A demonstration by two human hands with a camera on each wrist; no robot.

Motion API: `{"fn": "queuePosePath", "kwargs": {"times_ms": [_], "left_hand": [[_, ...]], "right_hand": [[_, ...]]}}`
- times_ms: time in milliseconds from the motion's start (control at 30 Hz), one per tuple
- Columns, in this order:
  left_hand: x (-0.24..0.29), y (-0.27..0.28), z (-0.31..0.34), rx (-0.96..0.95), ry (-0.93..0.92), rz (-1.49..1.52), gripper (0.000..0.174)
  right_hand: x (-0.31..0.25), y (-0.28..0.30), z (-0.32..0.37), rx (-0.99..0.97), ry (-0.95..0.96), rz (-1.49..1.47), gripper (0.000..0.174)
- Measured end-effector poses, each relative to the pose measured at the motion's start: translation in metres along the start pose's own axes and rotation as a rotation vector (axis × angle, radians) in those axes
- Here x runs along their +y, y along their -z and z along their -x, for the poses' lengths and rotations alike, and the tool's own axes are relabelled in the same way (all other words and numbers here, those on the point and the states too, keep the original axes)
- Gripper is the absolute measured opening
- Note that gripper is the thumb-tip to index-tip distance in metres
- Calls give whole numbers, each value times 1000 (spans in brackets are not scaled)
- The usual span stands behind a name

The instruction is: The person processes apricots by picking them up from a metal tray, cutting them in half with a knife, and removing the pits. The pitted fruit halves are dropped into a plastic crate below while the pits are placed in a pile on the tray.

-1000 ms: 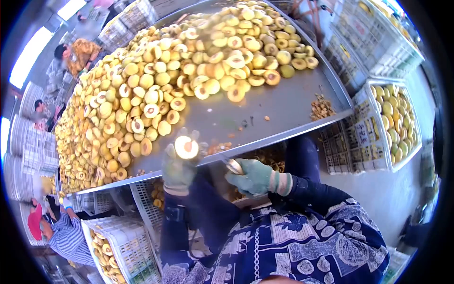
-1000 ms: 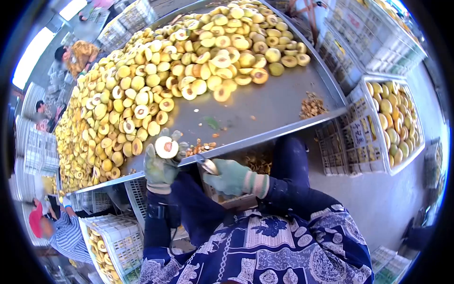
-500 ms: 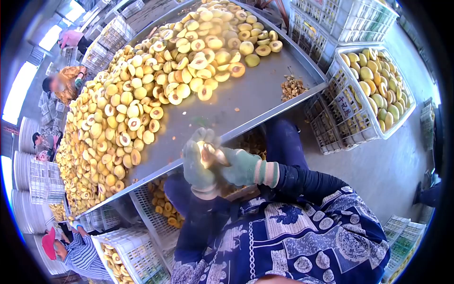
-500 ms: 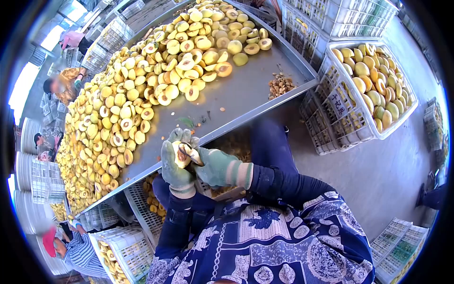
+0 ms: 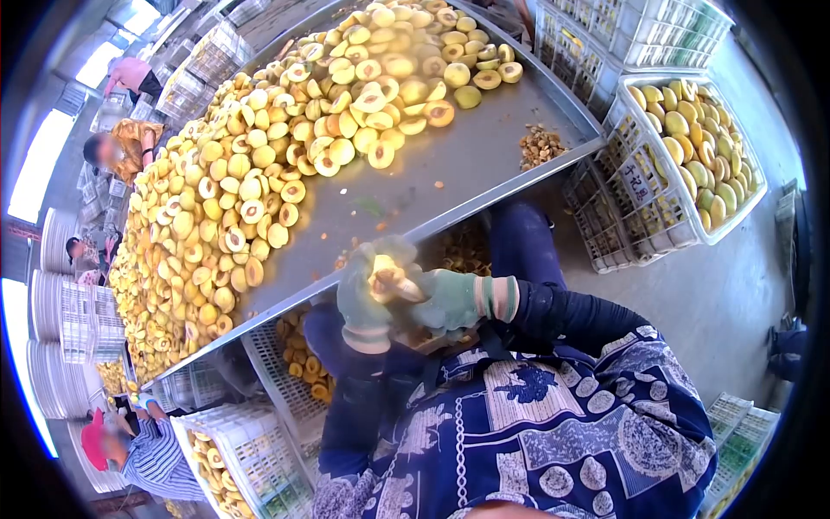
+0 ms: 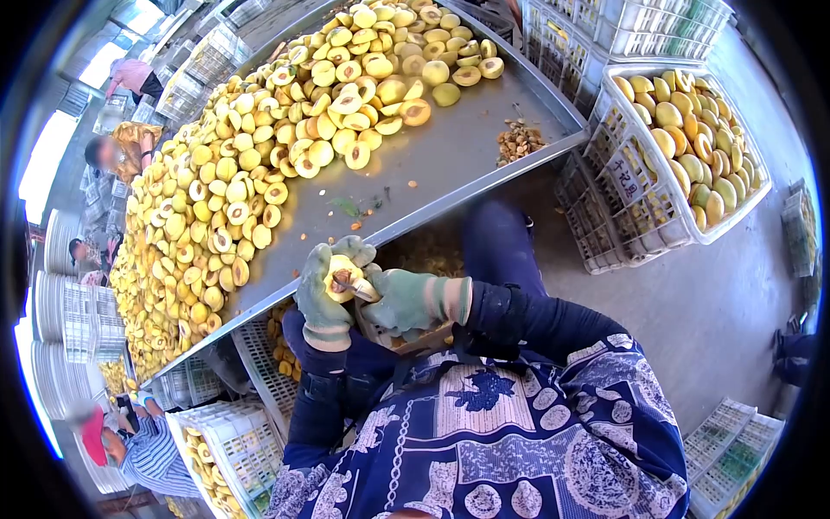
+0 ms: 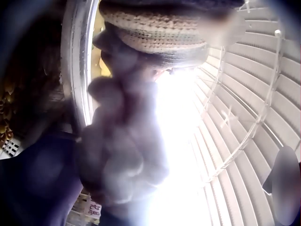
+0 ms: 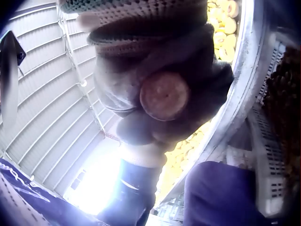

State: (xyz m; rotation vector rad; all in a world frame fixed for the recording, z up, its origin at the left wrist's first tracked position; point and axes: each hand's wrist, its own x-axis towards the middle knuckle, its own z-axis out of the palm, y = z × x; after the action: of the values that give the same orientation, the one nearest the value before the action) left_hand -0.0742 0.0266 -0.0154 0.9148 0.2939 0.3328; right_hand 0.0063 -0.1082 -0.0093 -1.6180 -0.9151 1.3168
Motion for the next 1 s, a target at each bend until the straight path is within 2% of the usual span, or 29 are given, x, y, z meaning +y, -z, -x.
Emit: {"fn": "queuePosePath", "kwargs": {"times_ms": [33, 67, 100, 133, 200, 233, 300, 333, 400, 433, 467, 533, 567, 600, 667, 733, 800, 833, 867, 933, 1000], "left_hand": [[2, -1, 1, 50, 63, -12, 49], [3, -2, 1, 100, 126, -22, 48], [4, 2, 1, 36, 193, -12, 46], [3, 1, 3, 37, 195, -11, 46], [-1, -3, 6, 122, 182, 30, 41], [-6, -7, 7, 122, 183, 29, 41], [-14, -16, 9, 244, 31, 3, 38], [-13, -16, 9, 244, 33, 3, 38], [-9, -19, 10, 213, 136, 27, 37], [-7, -25, 10, 276, 118, 1, 40], [-7, -26, 10, 276, 120, 3, 40], [-6, -25, 12, 269, 76, -110, 42], [-11, -26, 9, 281, -18, -122, 43], [-13, -24, 6, 283, -19, -123, 43], [-16, -20, 4, 210, -30, -25, 41], [-16, -19, 4, 172, -20, 3, 39], [-20, -24, 0, 269, -228, -106, 37], [-26, -5, 1, 276, -426, -530, 36], [-28, 14, 3, 183, -804, -1167, 32], [5, 27, 16, 256, -727, -1416, 31], [38, 43, 28, 448, -247, -364, 34]], "right_hand": [[-6, 3, 6, -1, -1, -2, 29], [-10, 7, 12, -118, -82, -282, 25], [-10, 9, 17, -234, -164, -562, 20], [-8, 9, 19, -234, -166, -564, 20], [-5, 8, 22, -396, -150, -796, 11], [-4, 5, 23, -397, -150, -797, 11], [-2, -1, 24, -291, -172, -873, 10], [-1, -2, 21, -291, -172, -875, 10], [3, -5, 16, -165, -162, -671, 13], [-22, 5, 33, -200, -159, -656, 15], [-18, 6, 33, -199, -161, -656, 15], [-10, 7, 30, -494, -165, -951, 15], [-10, 5, 32, -508, -194, -960, 17], [-6, 2, 30, -511, -194, -960, 17], [9, -7, 23, -629, -44, -1299, 21], [19, -12, 18, -674, -12, -1391, 25], [25, -13, 18, -982, 90, -1625, 25], [22, -11, 24, -904, 161, -1532, 28], [23, -6, 28, -906, 163, -1526, 28], [24, 0, 31, -576, 24, -1250, 28], [21, 8, 32, -315, -207, -1138, 21]]}}
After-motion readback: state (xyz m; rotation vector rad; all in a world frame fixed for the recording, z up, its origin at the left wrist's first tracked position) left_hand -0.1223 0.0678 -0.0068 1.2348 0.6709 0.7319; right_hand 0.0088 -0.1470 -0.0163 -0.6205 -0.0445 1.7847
